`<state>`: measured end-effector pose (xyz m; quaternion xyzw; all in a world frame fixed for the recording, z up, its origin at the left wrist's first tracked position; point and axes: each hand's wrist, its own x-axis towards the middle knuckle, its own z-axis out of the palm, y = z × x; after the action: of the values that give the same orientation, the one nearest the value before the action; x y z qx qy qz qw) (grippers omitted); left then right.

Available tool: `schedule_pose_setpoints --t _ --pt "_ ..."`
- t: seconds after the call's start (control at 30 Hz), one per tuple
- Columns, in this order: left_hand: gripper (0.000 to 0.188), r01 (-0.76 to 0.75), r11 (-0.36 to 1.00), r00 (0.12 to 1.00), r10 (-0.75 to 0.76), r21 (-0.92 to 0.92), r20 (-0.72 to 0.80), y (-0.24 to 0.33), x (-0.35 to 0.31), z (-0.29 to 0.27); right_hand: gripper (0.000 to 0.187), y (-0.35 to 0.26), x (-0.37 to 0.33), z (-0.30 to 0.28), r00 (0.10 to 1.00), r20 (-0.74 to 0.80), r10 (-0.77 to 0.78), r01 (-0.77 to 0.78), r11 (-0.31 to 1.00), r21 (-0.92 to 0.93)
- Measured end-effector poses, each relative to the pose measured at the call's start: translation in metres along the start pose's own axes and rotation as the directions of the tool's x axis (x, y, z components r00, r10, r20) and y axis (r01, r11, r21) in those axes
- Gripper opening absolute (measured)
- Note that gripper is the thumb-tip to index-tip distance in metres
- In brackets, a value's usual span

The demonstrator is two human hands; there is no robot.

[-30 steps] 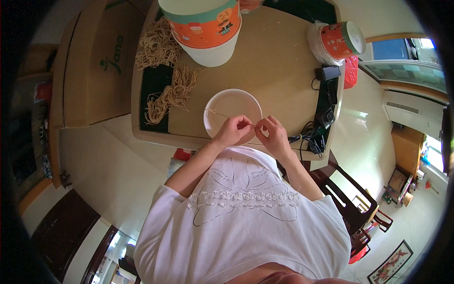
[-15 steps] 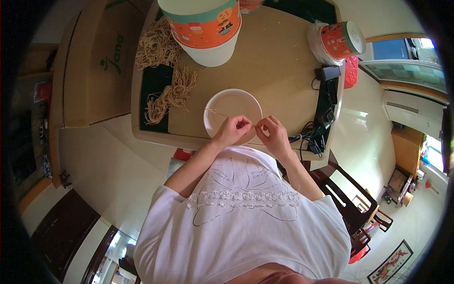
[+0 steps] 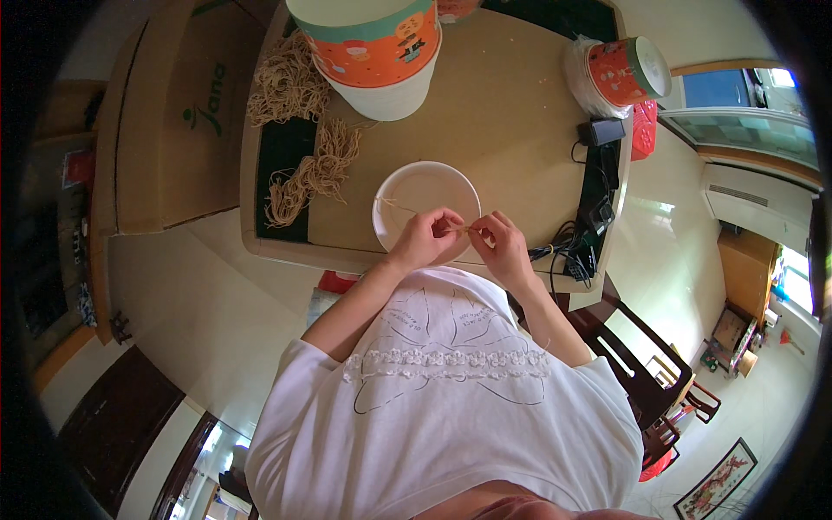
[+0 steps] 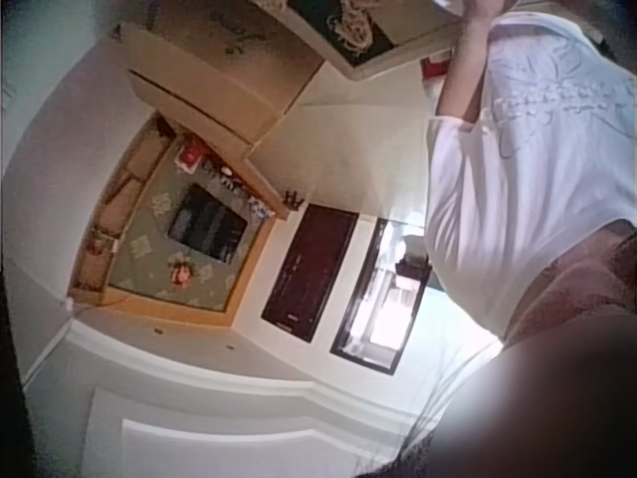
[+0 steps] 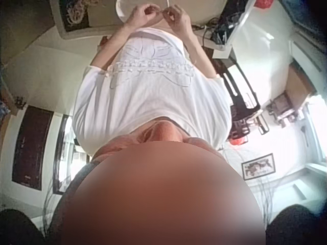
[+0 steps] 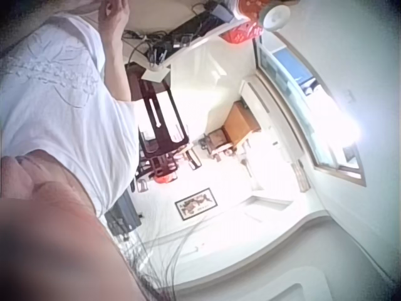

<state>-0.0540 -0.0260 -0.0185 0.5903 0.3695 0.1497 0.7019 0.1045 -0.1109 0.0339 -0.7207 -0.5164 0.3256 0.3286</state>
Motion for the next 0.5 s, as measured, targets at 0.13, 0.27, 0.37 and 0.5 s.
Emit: schedule_pose_setpoints --t 0.13,0.27,0.37,0.5 --pt "0.006 -0.093 0.995 0.985 0.098 0.043 -0.141 0.026 -0.004 0.002 0.007 -0.004 0.001 -0.002 1.0 0.001 -0.003 0.003 0.999 -0.037" --pt "0.009 -0.196 0.903 0.97 0.236 0.382 -0.061 0.038 -0.006 0.003 0.006 -0.003 0.001 -0.001 1.0 -0.001 -0.021 0.02 0.998 -0.054" --pt "0.009 -0.151 0.915 0.976 0.198 0.374 -0.091 0.03 -0.006 0.004 0.007 -0.003 0.001 -0.002 0.999 0.011 -0.034 0.035 0.998 -0.061" --pt "0.007 -0.057 0.983 0.991 0.077 0.173 -0.109 0.017 -0.005 0.002 0.007 -0.003 0.0 -0.003 0.999 0.006 -0.046 0.046 0.997 -0.063"
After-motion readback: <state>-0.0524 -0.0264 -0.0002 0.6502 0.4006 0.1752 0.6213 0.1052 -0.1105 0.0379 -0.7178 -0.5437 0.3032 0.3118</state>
